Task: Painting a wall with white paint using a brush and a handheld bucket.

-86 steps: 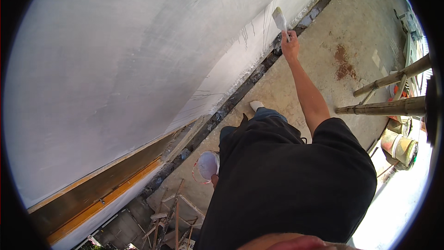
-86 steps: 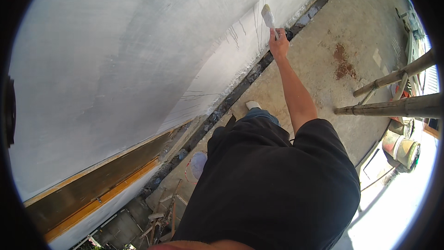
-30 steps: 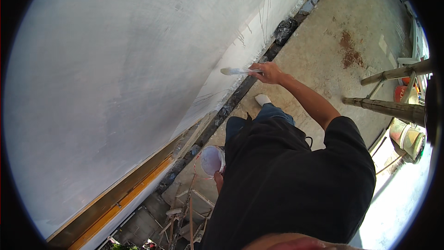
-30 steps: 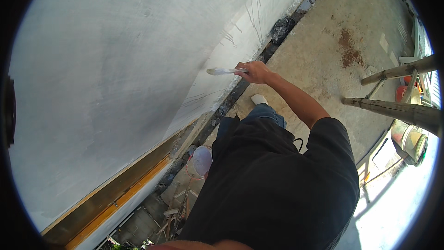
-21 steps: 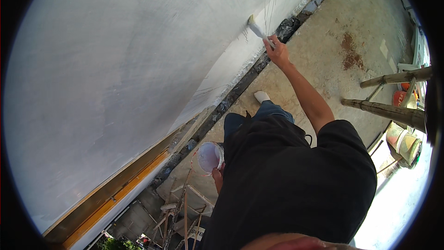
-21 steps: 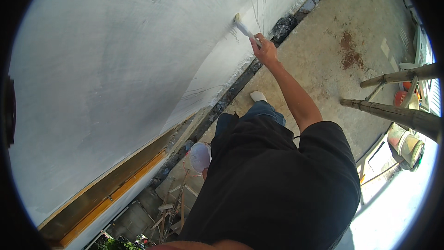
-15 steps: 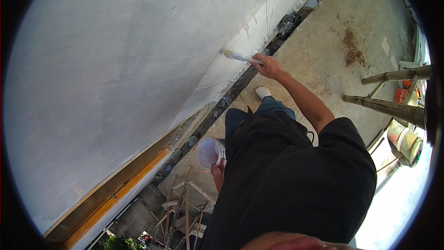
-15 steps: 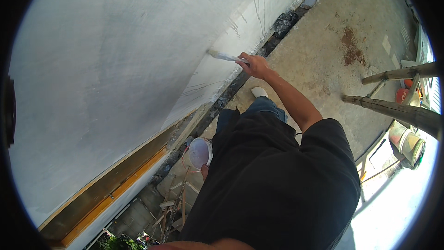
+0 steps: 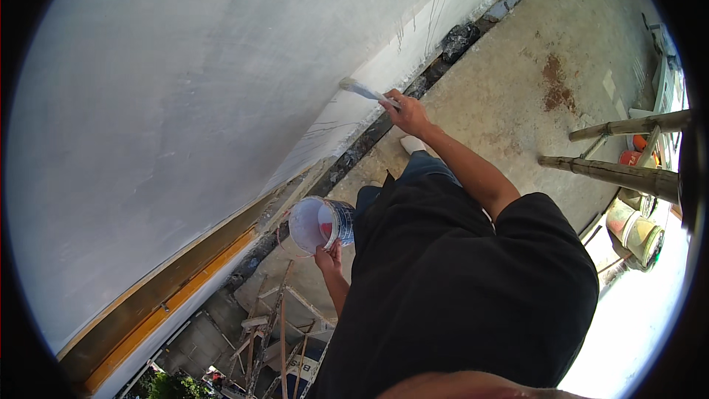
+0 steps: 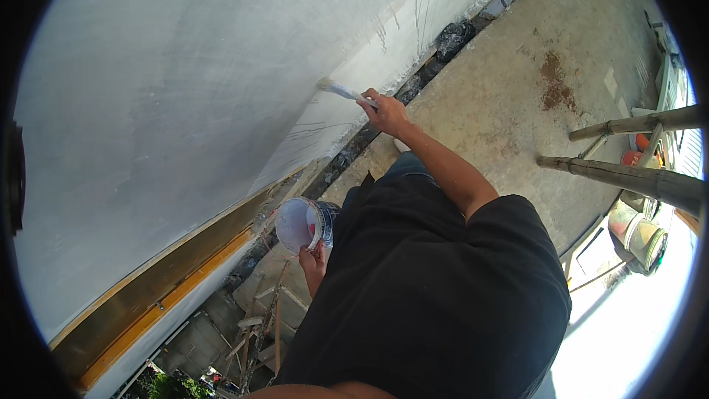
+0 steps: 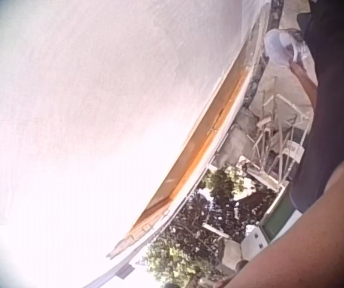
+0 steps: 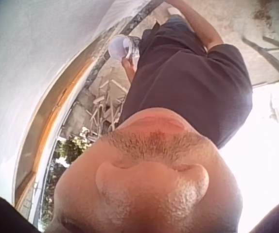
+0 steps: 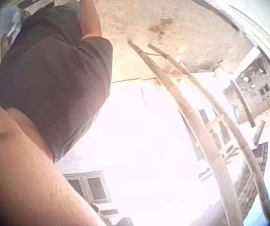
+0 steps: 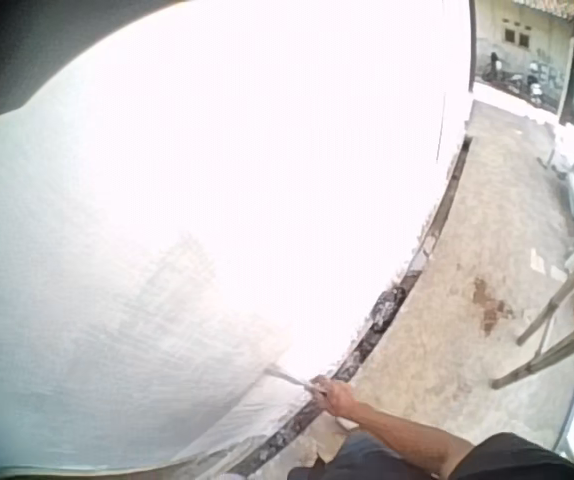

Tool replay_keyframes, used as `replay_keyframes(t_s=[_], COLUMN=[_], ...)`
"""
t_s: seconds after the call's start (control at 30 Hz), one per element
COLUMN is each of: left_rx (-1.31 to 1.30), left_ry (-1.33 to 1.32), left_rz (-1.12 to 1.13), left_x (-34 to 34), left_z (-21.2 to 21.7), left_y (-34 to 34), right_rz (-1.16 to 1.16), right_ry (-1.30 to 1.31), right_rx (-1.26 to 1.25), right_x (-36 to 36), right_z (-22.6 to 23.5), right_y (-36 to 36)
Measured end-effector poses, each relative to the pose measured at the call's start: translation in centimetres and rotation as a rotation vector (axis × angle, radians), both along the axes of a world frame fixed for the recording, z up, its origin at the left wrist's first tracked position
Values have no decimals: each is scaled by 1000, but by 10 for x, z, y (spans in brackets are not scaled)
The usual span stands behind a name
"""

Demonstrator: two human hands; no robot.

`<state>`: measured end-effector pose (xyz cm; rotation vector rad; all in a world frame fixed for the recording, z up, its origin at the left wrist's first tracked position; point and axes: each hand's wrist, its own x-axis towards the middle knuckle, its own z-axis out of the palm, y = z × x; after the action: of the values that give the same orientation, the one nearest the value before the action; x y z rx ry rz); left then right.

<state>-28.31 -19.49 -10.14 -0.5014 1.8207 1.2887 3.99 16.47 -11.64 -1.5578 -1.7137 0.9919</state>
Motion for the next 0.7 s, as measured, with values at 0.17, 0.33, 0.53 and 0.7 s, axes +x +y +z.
replay_keyframes(t_s=[0.17,0.33,0.53,0.7], left_rx=[-8,23,17,32], left_ry=[73,117,107,161], left_rz=[26,-6,59,104], left_x=[8,14,10,8], left_z=[6,20,18,11], left_y=[2,0,-25,-49], right_rz=[-694,65,-147,-515], right_ry=[-29,104,56,-62], right_rx=[118,-32,192,291], right_x=[47,-49,-33,-28], right_z=[-18,-6,-9,-3], right_y=[34,-38,-22,16])
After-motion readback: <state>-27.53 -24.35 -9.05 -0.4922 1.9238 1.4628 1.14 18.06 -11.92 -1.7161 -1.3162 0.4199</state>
